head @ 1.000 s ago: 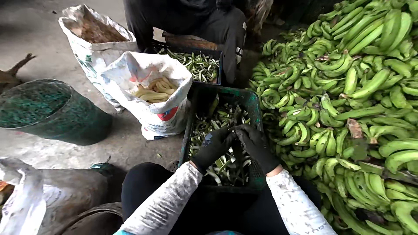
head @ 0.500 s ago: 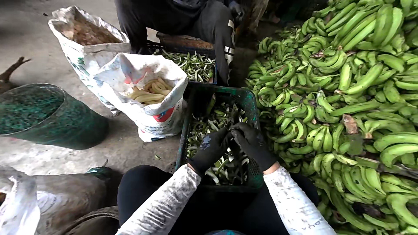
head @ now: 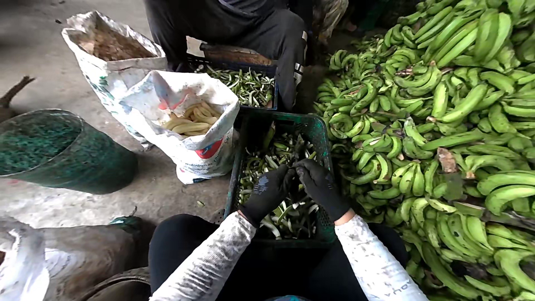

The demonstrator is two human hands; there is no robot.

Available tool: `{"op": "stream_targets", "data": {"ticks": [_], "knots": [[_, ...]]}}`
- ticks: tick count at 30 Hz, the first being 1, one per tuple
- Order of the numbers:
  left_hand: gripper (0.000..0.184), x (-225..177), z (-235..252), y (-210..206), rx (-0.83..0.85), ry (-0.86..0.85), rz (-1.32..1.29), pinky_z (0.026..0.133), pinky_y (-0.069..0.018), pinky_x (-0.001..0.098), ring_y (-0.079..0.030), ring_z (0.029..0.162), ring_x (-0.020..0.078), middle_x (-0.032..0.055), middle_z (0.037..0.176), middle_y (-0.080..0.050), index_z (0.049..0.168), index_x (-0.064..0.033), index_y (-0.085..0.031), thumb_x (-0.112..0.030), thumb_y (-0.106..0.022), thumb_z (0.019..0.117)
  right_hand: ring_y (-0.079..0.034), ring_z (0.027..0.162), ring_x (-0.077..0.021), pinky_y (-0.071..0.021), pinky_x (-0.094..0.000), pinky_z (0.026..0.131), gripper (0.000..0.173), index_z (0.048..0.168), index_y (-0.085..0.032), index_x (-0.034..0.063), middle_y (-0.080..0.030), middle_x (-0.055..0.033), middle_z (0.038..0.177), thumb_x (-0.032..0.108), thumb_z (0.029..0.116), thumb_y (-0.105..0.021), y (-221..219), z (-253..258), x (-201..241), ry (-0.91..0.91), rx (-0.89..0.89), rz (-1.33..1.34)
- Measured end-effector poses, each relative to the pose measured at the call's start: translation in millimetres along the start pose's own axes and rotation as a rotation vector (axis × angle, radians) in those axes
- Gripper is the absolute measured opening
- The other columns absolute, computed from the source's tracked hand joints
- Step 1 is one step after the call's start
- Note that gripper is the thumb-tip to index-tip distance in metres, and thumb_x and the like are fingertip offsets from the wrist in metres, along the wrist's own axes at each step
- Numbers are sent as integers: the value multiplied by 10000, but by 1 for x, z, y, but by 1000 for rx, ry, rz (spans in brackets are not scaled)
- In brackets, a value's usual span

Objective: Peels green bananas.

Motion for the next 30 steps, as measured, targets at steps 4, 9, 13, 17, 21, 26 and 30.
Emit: {"op": "stream_targets", "data": {"ticks": [4, 9, 13, 17, 21, 26, 30], "knots": [[379, 3, 0, -3, -15, 24, 35, 727, -549, 454, -668, 761, 238, 91, 775, -639, 989, -52, -633, -331, -402, 1100, -666, 822, -183, -574, -402, 763, 277, 1178, -678, 45, -677, -115, 1023, 222, 1033, -521, -1, -1, -2, 7, 11, 3], [360, 2, 1, -2, -45, 38, 111, 697, -530, 503, -658, 759, 293, 119, 765, -623, 960, -50, -644, -322, -444, 1084, -685, 835, -229, -579, -445, 787, 261, 1079, -713, 16, -693, -129, 942, 203, 1013, -542, -7, -2, -3, 30, -55, -75], [369, 6, -1, -3, -60, 75, 55, 703, -532, 490, -657, 750, 260, 103, 770, -637, 965, -64, -665, -338, -448, 1082, -692, 939, -286, -558, -501, 865, 287, 1085, -717, -2, -707, -163, 995, 211, 1015, -538, -15, -3, 1, -19, -62, -120], [384, 12, -1, -6, -30, 155, 16, 738, -539, 493, -666, 767, 250, 93, 789, -656, 980, -74, -677, -357, -439, 1083, -699, 949, -305, -560, -516, 854, 275, 1024, -720, -5, -714, -168, 993, 207, 1005, -545, -22, -3, 4, -25, -89, -159], [405, 15, 1, -9, 22, 234, 16, 727, -539, 481, -666, 751, 235, 86, 789, -652, 988, -83, -662, -373, -399, 1093, -704, 953, -315, -567, -516, 837, 288, 1029, -721, 1, -715, -171, 1035, 212, 1013, -525, -25, -2, 7, -69, -69, -197], [433, 15, 3, -12, 35, 290, -3, 711, -546, 462, -660, 724, 221, 84, 792, -648, 1020, -71, -664, -391, -384, 1100, -701, 971, -327, -562, -523, 847, 299, 1087, -711, 12, -709, -177, 1036, 219, 1028, -502, -29, 1, 5, -101, -39, -218], [416, 2, 11, -1, 49, 192, 1, 715, -543, 453, -647, 727, 206, 89, 801, -649, 1046, -57, -674, -385, -423, 1099, -690, 903, -287, -553, -503, 826, 264, 1059, -701, 9, -703, -161, 954, 196, 1031, -517, -5, 5, -1, -64, 13, -39]]}}
Point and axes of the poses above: each hand's wrist, its own z-axis towards the middle knuckle, its own y-axis out of the back of the hand, x = y × z, the point moved 3 cm from there along z, towards the middle knuckle
